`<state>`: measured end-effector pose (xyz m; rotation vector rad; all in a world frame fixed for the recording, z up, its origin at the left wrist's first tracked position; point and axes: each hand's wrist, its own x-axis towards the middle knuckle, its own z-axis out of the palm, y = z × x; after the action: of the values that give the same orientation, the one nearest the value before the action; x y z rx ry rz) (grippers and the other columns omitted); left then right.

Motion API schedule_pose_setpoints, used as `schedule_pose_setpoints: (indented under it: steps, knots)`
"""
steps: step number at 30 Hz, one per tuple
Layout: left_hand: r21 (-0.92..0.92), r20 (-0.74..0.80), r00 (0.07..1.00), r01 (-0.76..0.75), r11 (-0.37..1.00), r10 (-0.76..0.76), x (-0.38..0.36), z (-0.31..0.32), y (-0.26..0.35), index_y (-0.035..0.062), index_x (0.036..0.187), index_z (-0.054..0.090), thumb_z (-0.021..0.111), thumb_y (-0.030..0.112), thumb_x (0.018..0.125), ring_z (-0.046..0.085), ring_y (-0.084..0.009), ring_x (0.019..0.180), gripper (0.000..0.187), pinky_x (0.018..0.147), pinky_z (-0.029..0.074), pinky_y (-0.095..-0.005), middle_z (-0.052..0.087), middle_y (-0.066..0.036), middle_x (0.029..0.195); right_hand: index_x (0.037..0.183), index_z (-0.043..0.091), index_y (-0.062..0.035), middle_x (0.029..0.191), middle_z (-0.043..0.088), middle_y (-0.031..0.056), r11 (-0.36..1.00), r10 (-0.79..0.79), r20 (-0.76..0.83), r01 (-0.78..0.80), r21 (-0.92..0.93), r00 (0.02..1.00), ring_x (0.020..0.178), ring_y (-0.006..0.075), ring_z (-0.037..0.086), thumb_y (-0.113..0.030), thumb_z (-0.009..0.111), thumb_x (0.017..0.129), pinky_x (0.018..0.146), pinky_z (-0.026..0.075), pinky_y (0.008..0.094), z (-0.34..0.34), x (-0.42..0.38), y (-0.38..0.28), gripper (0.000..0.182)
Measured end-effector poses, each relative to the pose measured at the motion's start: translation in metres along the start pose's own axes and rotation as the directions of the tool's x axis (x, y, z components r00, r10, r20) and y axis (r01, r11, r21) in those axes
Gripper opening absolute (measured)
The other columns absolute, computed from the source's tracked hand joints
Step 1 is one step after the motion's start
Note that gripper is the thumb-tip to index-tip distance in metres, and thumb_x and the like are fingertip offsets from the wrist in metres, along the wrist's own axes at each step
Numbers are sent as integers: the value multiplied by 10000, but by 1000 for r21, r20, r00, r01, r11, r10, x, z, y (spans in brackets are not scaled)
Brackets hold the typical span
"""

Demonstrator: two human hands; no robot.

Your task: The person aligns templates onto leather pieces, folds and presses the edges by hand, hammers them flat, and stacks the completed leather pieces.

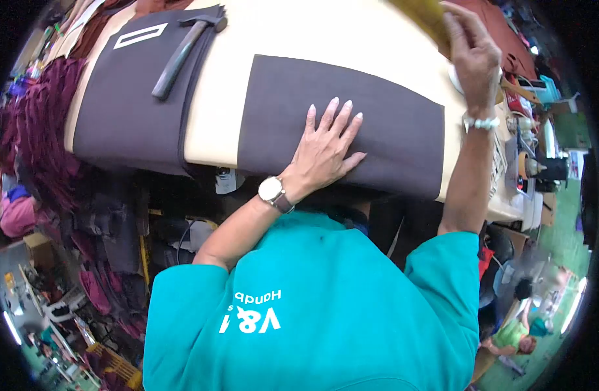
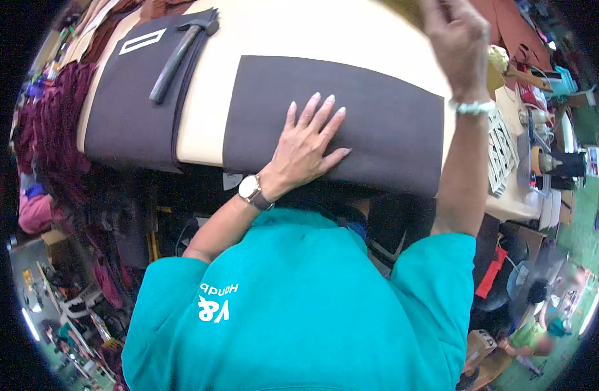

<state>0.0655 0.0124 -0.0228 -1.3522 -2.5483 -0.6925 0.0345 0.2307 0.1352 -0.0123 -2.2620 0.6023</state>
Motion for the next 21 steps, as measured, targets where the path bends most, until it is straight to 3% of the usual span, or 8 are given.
schedule_pose_setpoints:
  steps: [1, 2, 4, 5, 6, 10, 18, 21]
  knots:
    - [-13, -119, 992, -45, 999, 43, 0, -6, 2, 57, 1211, 507, 644, 333, 781, 395, -330, 1210, 529, 978, 326, -523, 455, -161, 1265, 994, 643, -70, 784, 656, 74, 997, -56, 78, 52, 48, 995, 678, 143, 602, -169, 575, 880, 617, 479, 271, 3, -11, -3, 165]
    - [-49, -85, 995, -63, 997, 59, -3, -4, 2, 52, 1172, 533, 649, 310, 778, 422, -321, 1178, 485, 964, 344, -502, 484, -155, 1225, 974, 641, -66, 749, 652, 110, 990, -114, 154, 99, 101, 981, 642, 203, 634, -206, 580, 873, 587, 489, 304, 9, -28, -3, 183]
    - [-119, -22, 996, -93, 989, 91, -9, 2, 1, 42, 1092, 585, 658, 266, 771, 478, -301, 1115, 398, 936, 382, -461, 540, -143, 1147, 1005, 640, -70, 843, 643, 129, 987, 31, 302, -77, 142, 953, 727, 229, 623, -209, 591, 859, 666, 484, 330, 31, -66, -7, 208]
    - [-162, -91, 993, -86, 983, 72, -9, 0, 4, 33, 996, 625, 663, 230, 766, 526, -288, 1034, 305, 895, 413, -427, 584, -128, 1059, 1035, 630, -69, 938, 620, 151, 998, -25, 270, 39, -47, 963, 830, 256, 600, -211, 591, 854, 748, 460, 359, 41, -84, -2, 233]
    - [-153, -94, 993, -83, 985, 69, -10, -1, 7, 32, 1000, 624, 663, 231, 767, 524, -291, 1042, 309, 899, 413, -430, 581, -130, 1068, 1064, 620, -68, 1033, 597, 173, 960, -85, 250, 147, -239, 964, 933, 283, 577, -213, 591, 849, 830, 435, 389, 49, -101, 5, 261]
    - [-183, -92, 995, -48, 982, 31, -20, -9, 6, 25, 1063, 612, 676, 236, 763, 499, -315, 1109, 373, 937, 396, -447, 553, -155, 1153, 1248, 475, 3, 1241, 449, 231, 875, 381, 17, -354, -330, 925, 1177, 363, 411, -217, 539, 878, 997, 305, 454, 31, -171, 17, 435]
    - [106, 36, 971, 231, 967, -236, 4, -28, -32, 20, 1368, 309, 577, 403, 840, 205, -392, 1328, 705, 1041, 192, -569, 274, -231, 1408, 1319, 341, 44, 1263, 410, 238, 696, 554, -86, -518, -497, 828, 1184, 361, 401, -273, 603, 847, 1013, 302, 456, 8, -206, 7, 625]
    - [113, 69, 948, 304, 946, -312, 11, -24, -44, 20, 1388, 266, 534, 441, 862, 179, -408, 1335, 725, 1047, 164, -585, 252, -265, 1409, 1294, 374, 55, 1095, 521, 198, 687, 583, -102, -556, -468, 806, 1054, 323, 486, -231, 666, 794, 946, 350, 433, 6, -203, 5, 646]
